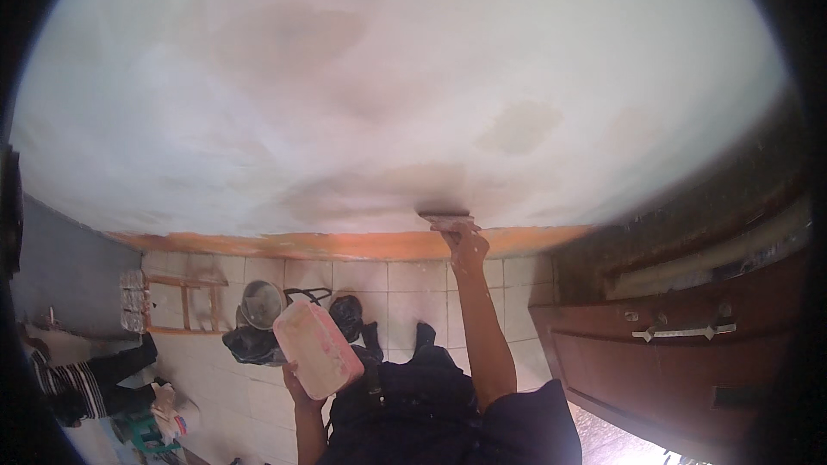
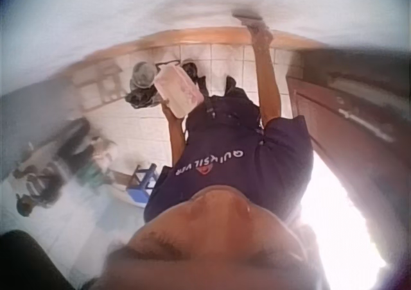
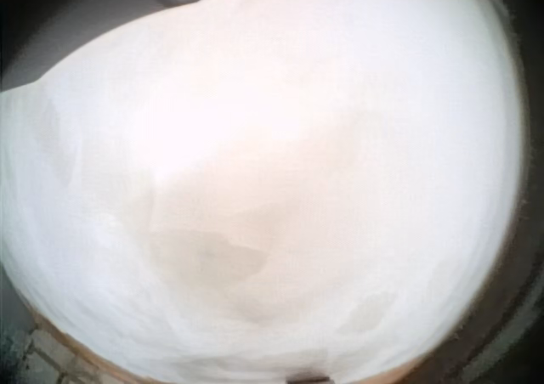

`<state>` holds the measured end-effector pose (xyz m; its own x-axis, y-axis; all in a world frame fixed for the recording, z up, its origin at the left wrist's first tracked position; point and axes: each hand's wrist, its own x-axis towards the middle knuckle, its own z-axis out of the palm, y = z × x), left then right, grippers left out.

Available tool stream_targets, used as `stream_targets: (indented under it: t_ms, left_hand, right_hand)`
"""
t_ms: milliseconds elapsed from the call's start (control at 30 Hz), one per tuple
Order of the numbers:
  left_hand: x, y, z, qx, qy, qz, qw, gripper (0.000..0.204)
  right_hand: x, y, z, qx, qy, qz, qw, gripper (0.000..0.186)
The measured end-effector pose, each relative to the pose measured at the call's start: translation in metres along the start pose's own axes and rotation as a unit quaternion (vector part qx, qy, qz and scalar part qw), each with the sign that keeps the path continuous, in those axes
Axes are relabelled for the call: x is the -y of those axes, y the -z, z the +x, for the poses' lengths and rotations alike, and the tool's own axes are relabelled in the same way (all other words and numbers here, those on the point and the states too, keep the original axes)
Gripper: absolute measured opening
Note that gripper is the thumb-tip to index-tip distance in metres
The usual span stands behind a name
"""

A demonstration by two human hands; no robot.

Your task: The person applies wall putty to a wall using a putty knife and a plastic container. The person repeatedly scoops putty from the container and spreads it onto a patch of the wall, smoothing the surface with the knife.

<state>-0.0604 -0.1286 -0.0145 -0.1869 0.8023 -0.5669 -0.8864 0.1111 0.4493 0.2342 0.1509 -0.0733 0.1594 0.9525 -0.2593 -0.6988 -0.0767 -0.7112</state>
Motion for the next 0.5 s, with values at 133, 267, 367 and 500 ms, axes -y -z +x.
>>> stream_targets:
  t_ms: [133,267,367,500]
  left_hand:
    - [0.003,0.011,0.001,-0.026,0.006,-0.011,1.0,0.064]
    - [0.002,-0.001,-0.001,-0.014,-0.005,-0.012,1.0,0.064]
    - [-0.003,0.0,-0.002,-0.01,-0.002,-0.02,1.0,0.063]
    - [-0.004,0.012,-0.005,-0.038,-0.01,-0.025,0.999,0.063]
  right_hand:
    - [-0.006,0.023,-0.029,-0.092,-0.038,-0.016,0.995,0.015]
    - [-0.036,0.037,-0.035,-0.151,-0.113,-0.064,0.98,0.018]
    - [-0.077,0.08,-0.003,0.033,-0.134,-0.079,0.987,0.017]
    - [-0.071,0.001,0.038,-0.153,-0.042,-0.007,0.987,0.014]
